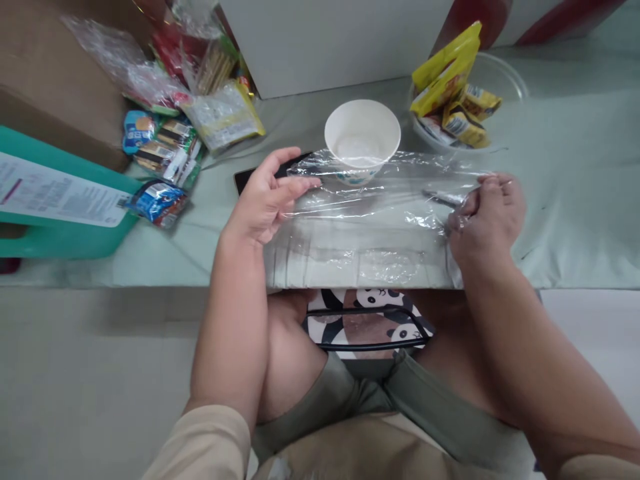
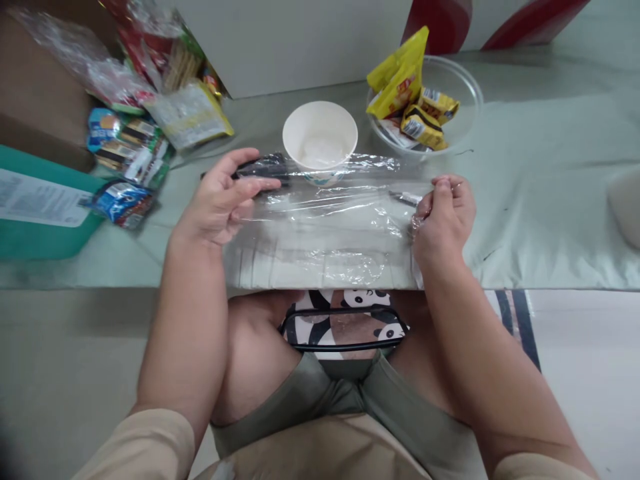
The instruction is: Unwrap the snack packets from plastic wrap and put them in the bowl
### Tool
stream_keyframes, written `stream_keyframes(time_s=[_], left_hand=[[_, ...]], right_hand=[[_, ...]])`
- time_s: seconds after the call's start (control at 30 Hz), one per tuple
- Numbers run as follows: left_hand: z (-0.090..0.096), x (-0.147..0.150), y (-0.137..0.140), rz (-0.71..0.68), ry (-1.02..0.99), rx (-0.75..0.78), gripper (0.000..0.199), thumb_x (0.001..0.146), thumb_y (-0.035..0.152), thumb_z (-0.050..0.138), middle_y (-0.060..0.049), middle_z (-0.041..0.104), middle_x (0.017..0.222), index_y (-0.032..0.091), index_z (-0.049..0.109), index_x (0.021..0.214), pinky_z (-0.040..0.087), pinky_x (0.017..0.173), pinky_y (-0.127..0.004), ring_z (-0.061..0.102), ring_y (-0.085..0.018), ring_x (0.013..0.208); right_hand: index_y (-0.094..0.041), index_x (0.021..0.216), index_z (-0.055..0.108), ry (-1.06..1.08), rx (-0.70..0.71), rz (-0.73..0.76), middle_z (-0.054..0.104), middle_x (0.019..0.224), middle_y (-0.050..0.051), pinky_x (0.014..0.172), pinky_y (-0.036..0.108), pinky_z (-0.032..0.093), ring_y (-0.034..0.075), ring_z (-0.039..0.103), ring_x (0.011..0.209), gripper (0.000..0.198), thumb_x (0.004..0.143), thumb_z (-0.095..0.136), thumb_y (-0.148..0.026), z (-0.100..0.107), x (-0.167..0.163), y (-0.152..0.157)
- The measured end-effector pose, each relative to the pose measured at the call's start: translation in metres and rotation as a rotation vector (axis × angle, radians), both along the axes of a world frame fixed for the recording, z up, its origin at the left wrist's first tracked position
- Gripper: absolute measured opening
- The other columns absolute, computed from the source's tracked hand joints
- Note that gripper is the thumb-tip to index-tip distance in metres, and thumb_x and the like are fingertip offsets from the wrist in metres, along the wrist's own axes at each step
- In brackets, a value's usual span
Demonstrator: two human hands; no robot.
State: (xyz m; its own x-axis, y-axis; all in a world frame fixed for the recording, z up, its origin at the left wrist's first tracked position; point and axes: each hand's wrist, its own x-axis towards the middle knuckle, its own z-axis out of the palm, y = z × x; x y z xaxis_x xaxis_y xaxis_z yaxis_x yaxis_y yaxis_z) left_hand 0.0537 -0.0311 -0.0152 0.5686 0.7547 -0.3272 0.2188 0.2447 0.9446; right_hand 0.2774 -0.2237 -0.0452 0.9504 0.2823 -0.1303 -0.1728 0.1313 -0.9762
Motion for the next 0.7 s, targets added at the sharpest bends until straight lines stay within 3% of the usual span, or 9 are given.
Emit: stream_keyframes(time_s=[0.07, 0.17, 0.23, 0.33, 0.43, 0.57, 0.63, 0.7], left_hand=[[0.0, -0.001, 0.001, -0.061, 0.04, -0.069, 0.024, 0.081, 0.028, 0.078, -0.007, 0.079, 0.089, 0.021, 0.07, 0.102, 0.015, 0.041, -0.022, 0.026, 0.0, 0.04], [-0.001, -0.004, 0.002, -0.285, 0.135, -0.065, 0.024, 0.07, 0.028, 0.087, -0.007, 0.077, 0.078, 0.019, 0.076, 0.089, 0.017, 0.04, -0.024, 0.037, -0.004, 0.04], [-0.001, -0.006, 0.002, -0.432, 0.173, -0.047, 0.028, 0.064, 0.027, 0.09, -0.005, 0.076, 0.074, 0.021, 0.079, 0.089, 0.02, 0.04, -0.024, 0.045, -0.007, 0.043], [-0.002, -0.006, 0.002, -0.494, 0.153, -0.036, 0.019, 0.071, 0.033, 0.085, -0.005, 0.076, 0.071, 0.021, 0.079, 0.085, 0.023, 0.038, -0.024, 0.042, -0.006, 0.039], [-0.006, -0.002, 0.001, -0.406, 0.086, -0.01, 0.019, 0.082, 0.034, 0.073, -0.008, 0.077, 0.071, 0.019, 0.076, 0.073, 0.032, 0.04, -0.023, 0.045, -0.006, 0.04], [-0.013, 0.009, -0.001, -0.074, -0.018, 0.006, 0.018, 0.082, 0.017, 0.066, -0.005, 0.076, 0.076, 0.017, 0.073, 0.065, 0.053, 0.058, -0.02, 0.065, -0.009, 0.062], [-0.015, 0.014, -0.002, 0.068, -0.041, 0.012, 0.019, 0.084, 0.015, 0.063, -0.004, 0.075, 0.078, 0.017, 0.07, 0.066, 0.052, 0.056, -0.019, 0.065, -0.007, 0.061], [-0.015, 0.017, -0.003, 0.133, -0.033, 0.069, 0.021, 0.089, 0.022, 0.063, -0.002, 0.072, 0.073, 0.018, 0.065, 0.069, 0.04, 0.042, -0.018, 0.057, -0.005, 0.048]], right_hand=[[-0.022, 0.083, 0.049, 0.01, 0.007, -0.018, 0.04, 0.043, -0.011, 0.033, 0.018, 0.019, 0.007, 0.024, 0.035, 0.021, 0.1, 0.042, -0.011, 0.001, 0.0, 0.001], [-0.022, 0.083, 0.049, 0.035, 0.026, -0.048, 0.04, 0.046, -0.01, 0.034, 0.018, 0.018, 0.006, 0.026, 0.034, 0.02, 0.098, 0.043, -0.01, 0.003, 0.0, 0.004], [-0.021, 0.081, 0.048, 0.061, 0.033, -0.064, 0.043, 0.05, -0.009, 0.035, 0.017, 0.023, 0.006, 0.034, 0.036, 0.02, 0.097, 0.043, -0.009, 0.003, 0.0, 0.006], [-0.021, 0.079, 0.047, 0.103, 0.042, -0.057, 0.05, 0.057, -0.007, 0.038, 0.017, 0.032, 0.007, 0.048, 0.041, 0.022, 0.097, 0.041, -0.01, 0.003, 0.0, 0.008], [-0.022, 0.082, 0.047, 0.139, 0.023, -0.008, 0.054, 0.059, -0.006, 0.039, 0.019, 0.035, 0.009, 0.052, 0.04, 0.018, 0.097, 0.041, -0.013, 0.003, 0.0, 0.008], [-0.023, 0.085, 0.045, 0.154, 0.005, 0.009, 0.057, 0.06, -0.007, 0.038, 0.016, 0.031, 0.007, 0.051, 0.038, 0.017, 0.1, 0.041, -0.016, 0.003, -0.001, 0.007], [-0.024, 0.088, 0.043, 0.139, -0.002, 0.002, 0.055, 0.059, -0.009, 0.035, 0.017, 0.02, 0.005, 0.039, 0.032, 0.016, 0.102, 0.039, -0.017, 0.005, -0.003, 0.007], [-0.025, 0.092, 0.043, 0.134, -0.011, 0.002, 0.054, 0.058, -0.011, 0.034, 0.019, 0.012, 0.004, 0.026, 0.029, 0.014, 0.103, 0.038, -0.018, 0.006, -0.004, 0.008]])
